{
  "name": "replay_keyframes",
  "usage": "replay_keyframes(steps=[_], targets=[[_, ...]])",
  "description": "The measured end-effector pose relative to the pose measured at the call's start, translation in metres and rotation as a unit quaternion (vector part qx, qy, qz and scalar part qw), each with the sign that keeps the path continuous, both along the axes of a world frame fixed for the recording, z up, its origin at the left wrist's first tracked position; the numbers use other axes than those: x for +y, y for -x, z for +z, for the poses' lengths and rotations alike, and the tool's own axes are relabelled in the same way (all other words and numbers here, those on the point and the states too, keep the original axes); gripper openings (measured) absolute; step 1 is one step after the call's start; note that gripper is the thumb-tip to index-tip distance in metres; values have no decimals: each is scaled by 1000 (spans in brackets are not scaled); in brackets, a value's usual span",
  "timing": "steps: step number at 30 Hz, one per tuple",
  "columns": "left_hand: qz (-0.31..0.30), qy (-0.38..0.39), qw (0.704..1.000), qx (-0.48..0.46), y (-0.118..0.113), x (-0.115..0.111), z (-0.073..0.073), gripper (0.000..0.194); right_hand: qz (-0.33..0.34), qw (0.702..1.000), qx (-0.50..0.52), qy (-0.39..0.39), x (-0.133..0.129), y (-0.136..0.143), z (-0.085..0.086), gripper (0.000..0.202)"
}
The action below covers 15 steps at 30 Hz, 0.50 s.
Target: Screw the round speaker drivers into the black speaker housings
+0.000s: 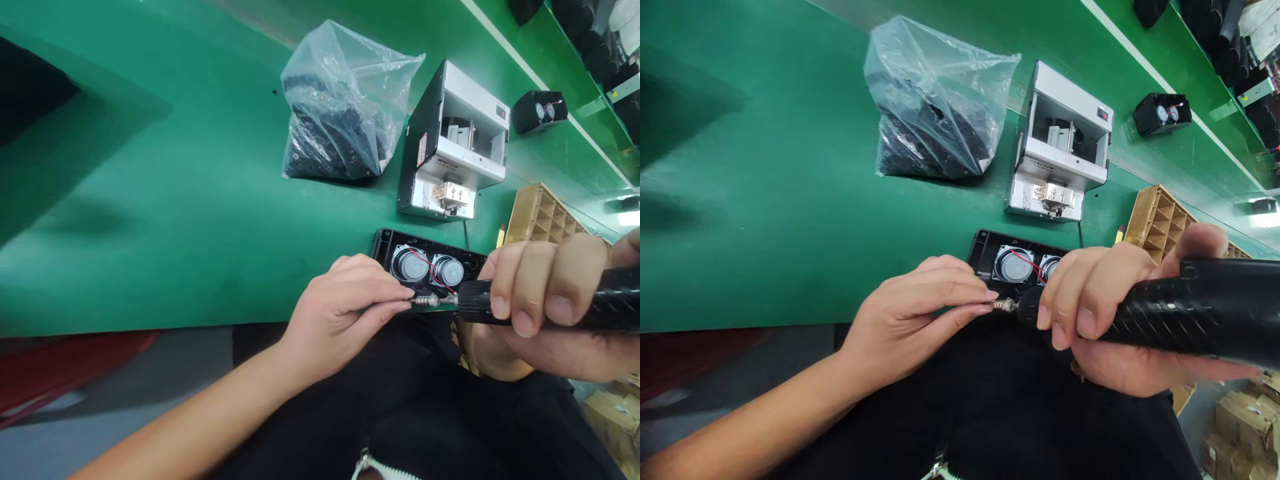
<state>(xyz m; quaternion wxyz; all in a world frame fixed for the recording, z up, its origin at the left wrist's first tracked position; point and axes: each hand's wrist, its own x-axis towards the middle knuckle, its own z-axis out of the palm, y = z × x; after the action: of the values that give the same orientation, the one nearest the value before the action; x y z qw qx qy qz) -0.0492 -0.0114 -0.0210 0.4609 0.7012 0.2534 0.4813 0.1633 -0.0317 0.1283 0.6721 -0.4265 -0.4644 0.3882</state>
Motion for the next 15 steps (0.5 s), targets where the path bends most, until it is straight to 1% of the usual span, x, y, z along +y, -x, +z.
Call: replay_keyframes(steps=[2,5,8,10,12,15], targets=[[-25,40,998,-34,3,-1,4,19,10,1000,12,-1,-3,-2,-3,31],[-33,95,992,-71,3,-5,11,22,18,1000,26,-1,-3,1,-5,30],[-34,180,979,-85,4,-8,18,19,-7,999,43,-11,-3,13,-6,30],[-32,257,960,-105,6,-10,23,12,-48,996,57,-38,-3,24,-10,31],[-37,333,931,-143,7,-11,28,6,-92,992,64,-59,-2,34,-15,32],[-68,416,884,-201,8,-11,33,24,-124,990,31,-53,-1,40,-23,45]])
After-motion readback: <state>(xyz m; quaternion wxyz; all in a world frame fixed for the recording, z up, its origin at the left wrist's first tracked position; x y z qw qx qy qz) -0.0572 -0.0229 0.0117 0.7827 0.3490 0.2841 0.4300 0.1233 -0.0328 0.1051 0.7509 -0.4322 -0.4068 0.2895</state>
